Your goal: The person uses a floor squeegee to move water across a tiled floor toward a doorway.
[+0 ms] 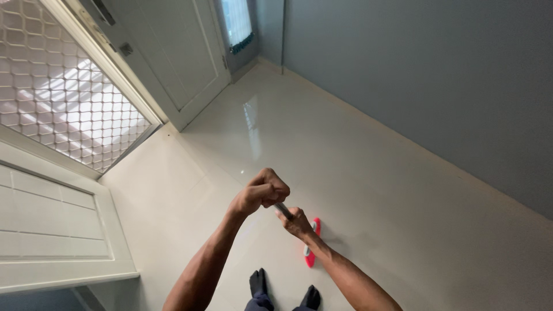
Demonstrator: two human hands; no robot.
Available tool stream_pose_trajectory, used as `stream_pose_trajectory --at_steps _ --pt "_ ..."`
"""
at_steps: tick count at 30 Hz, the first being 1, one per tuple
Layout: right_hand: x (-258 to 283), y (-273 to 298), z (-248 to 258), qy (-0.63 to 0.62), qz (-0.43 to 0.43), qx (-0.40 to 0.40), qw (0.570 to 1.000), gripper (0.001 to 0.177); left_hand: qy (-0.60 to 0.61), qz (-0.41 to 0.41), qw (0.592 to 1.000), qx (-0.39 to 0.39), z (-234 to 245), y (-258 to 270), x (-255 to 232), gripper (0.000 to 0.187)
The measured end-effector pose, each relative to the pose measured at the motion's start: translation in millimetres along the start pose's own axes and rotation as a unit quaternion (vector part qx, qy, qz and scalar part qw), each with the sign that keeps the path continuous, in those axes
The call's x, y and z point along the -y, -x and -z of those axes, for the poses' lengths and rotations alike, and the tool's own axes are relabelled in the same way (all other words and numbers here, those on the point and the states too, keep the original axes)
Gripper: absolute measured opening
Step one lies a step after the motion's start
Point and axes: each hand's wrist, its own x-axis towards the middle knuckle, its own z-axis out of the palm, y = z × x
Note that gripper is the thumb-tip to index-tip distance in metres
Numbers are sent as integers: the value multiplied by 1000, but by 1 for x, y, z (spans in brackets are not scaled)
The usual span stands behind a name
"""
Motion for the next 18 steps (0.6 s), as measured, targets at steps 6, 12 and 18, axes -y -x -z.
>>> stream_pose_trajectory --at_steps 6,12,18 --pt "63 -55 -83 -160 35 18 986 19 -129 -28 991 15 18 46 -47 29" --pt "109 -76 -82 -297 133 189 926 18 -208 50 975 54 23 70 -47 32" --pt "127 -56 -45 -246 332 104 905 1 -111 -2 991 74 6 63 -52 27"
